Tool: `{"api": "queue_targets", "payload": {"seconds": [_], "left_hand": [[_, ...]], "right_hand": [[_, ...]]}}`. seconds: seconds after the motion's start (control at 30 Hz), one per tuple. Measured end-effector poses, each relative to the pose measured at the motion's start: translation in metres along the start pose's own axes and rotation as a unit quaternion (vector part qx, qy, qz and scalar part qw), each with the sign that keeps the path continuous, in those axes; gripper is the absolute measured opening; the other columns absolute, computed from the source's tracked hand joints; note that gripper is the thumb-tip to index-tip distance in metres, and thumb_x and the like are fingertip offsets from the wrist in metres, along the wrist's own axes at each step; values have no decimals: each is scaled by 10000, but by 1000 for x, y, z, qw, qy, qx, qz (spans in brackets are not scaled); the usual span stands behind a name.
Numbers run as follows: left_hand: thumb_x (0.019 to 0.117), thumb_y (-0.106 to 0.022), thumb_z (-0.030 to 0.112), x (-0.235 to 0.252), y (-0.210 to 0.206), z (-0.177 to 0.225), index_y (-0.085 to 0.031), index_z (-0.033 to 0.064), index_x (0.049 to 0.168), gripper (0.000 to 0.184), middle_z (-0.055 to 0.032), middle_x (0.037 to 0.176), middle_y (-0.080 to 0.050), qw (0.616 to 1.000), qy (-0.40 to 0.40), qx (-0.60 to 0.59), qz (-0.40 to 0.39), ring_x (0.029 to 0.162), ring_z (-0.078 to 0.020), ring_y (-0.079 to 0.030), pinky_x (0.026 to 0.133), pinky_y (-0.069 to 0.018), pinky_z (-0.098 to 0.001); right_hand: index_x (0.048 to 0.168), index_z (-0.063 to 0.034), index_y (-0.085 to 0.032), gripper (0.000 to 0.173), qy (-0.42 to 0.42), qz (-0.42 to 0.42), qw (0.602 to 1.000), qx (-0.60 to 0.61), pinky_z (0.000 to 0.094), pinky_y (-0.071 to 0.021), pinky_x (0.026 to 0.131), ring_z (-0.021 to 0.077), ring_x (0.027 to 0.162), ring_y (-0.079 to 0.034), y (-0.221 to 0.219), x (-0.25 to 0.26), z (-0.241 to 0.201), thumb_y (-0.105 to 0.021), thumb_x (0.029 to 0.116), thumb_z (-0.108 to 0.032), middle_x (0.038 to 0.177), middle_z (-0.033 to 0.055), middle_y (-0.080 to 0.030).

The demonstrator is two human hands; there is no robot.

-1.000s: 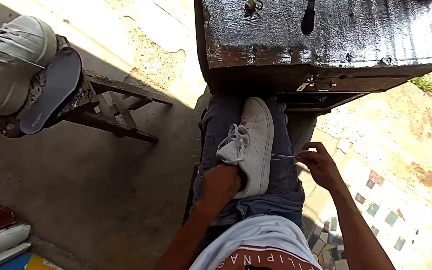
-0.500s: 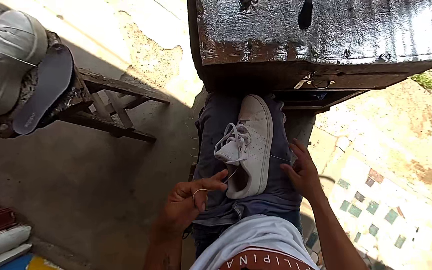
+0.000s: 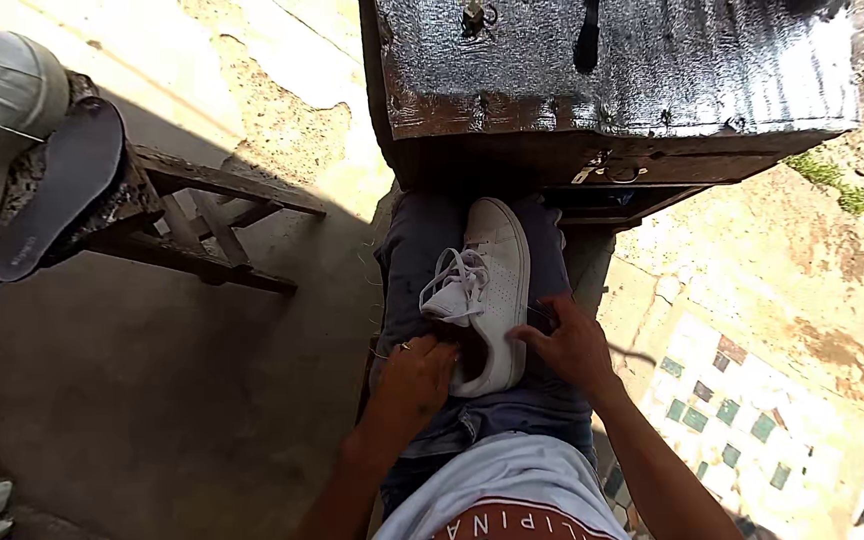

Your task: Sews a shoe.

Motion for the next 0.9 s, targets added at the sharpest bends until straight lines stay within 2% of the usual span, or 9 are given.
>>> {"api": "queue_targets", "payload": {"seconds": [0.1,0.2,0.43,0.5,0.57,0.63,0.7,0.77,0.9], "left_hand": [[1056,-470,437,-15,-1,-9,-711,98,886,449,-52,807,-658,998,5,-60,3,811,-216,-650,784,-524,-440],[1035,-515,407,-38,10,-23,-563,119,656,478,-2,615,-516,993,15,-107,42,612,-138,-536,618,-455,-351],[1019,-567,343,-86,12,-55,-458,138,586,491,28,564,-443,974,22,-218,48,545,-68,-454,529,-375,-260],[1019,-570,353,-69,16,-56,-517,137,619,458,44,586,-475,969,26,-241,44,552,-36,-459,519,-370,-227],[1034,-574,358,-49,25,-47,-668,119,769,369,48,706,-609,953,30,-299,33,651,-19,-569,593,-470,-202],[1047,-566,343,-25,31,-28,-733,64,1130,336,-19,1036,-748,923,38,-382,-31,943,-104,-718,843,-612,-282],[1024,-607,346,-1,22,-6,-627,19,1352,463,-69,1257,-715,881,70,-455,-112,1160,-153,-684,1024,-566,-340],[967,-688,349,20,8,11,-640,35,1290,452,-30,1170,-728,848,104,-490,-172,1088,-98,-684,976,-566,-296],[945,-717,178,42,-6,16,-689,44,1146,243,13,1025,-746,813,130,-526,-213,953,-51,-696,890,-583,-254]], "right_hand": [[908,-65,-716,641,3,-13,998,-53,516,-497,635,268,739,-634,-9,5,-7,-752,786,-694,838,87,-658],[860,-67,-686,587,-3,-42,997,-59,517,-490,628,271,732,-625,-10,10,-8,-761,816,-647,816,85,-638],[862,-88,-691,565,16,-76,994,-80,510,-505,630,250,722,-623,-12,14,-10,-747,832,-649,801,63,-631],[892,-87,-703,540,32,-54,998,-32,497,-509,631,236,712,-617,-10,17,-5,-777,821,-616,814,63,-641],[1011,-97,-720,436,58,-2,992,116,374,-510,617,155,704,-570,-10,15,14,-808,847,-491,913,41,-612],[1150,-109,-684,291,67,55,951,297,253,-521,615,66,729,-569,-15,10,39,-679,934,-304,1149,41,-588],[1077,-105,-644,196,79,95,918,377,296,-564,735,99,900,-624,-20,3,57,-493,958,-144,1348,56,-547],[1093,-68,-631,199,92,126,916,370,337,-623,734,155,909,-685,-16,-6,62,-450,1015,-101,1384,100,-557],[1536,-68,-389,470,66,142,933,323,244,-555,529,64,612,-616,5,-26,50,-451,1089,-201,1138,32,-707]]}}
Point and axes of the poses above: each hand's wrist, its own x-axis towards the middle knuckle, its own y-axis out of the back of the hand, z = x × y, the point moved 2 cm from there along x, towards the middle knuckle
